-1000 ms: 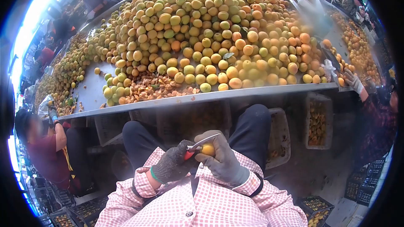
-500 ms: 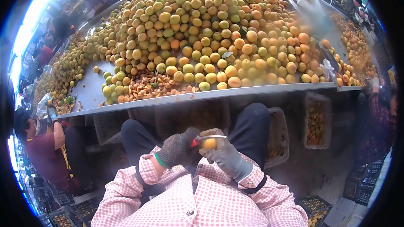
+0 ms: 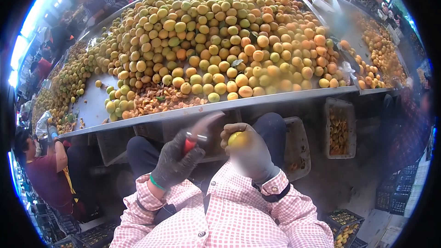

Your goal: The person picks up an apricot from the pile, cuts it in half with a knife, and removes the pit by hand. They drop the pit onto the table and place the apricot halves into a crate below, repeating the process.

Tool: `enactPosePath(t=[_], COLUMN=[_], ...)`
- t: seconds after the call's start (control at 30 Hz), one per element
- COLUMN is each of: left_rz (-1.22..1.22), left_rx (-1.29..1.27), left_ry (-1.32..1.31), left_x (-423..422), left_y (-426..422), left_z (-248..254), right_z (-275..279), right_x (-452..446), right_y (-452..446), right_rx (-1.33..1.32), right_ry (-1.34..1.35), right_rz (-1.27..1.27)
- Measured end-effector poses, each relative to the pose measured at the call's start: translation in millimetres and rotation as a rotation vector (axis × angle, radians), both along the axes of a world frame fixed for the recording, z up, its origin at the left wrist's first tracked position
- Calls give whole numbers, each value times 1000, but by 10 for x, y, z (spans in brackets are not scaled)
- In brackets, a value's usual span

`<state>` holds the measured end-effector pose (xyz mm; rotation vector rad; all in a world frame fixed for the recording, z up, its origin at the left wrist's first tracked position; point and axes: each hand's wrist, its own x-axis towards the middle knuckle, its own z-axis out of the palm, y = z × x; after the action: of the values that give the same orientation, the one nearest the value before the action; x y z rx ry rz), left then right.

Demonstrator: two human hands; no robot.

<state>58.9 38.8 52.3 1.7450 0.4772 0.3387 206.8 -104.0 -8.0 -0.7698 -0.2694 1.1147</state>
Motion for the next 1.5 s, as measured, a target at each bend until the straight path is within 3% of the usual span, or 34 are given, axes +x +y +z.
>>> enactPosePath(t=[0.03,0.07,0.13,0.87,1.27,1.33,1.37,1.43,1.5], left_rz=[-80,-98,-91,-14,-32,4,44,55,61], left_rx=[410,473,486,502,624,641,663,636,607], left_ry=[22,84,43,132,224,206,184,226,265], left_x=[-11,-25,-35,-224,-72,-31,-5,67,94], left_y=[11,18,-22,-257,-187,-215,-206,-138,-129], left_z=[29,35,10,-229,-410,-501,-527,-541,-568], right_z=[-32,-6,105,274,305,258,295,387,197], right_x=[3,-17,-93,-316,-328,-262,-235,-183,-99], right_y=[-1,12,53,124,182,182,209,260,317], right_rx=[92,93,186,235,144,174,175,104,41], right_ry=[-9,-8,-147,-100,-156,-362,-366,-87,-215], right_rz=[36,35,-14,-38,-98,-47,-47,-9,-49])
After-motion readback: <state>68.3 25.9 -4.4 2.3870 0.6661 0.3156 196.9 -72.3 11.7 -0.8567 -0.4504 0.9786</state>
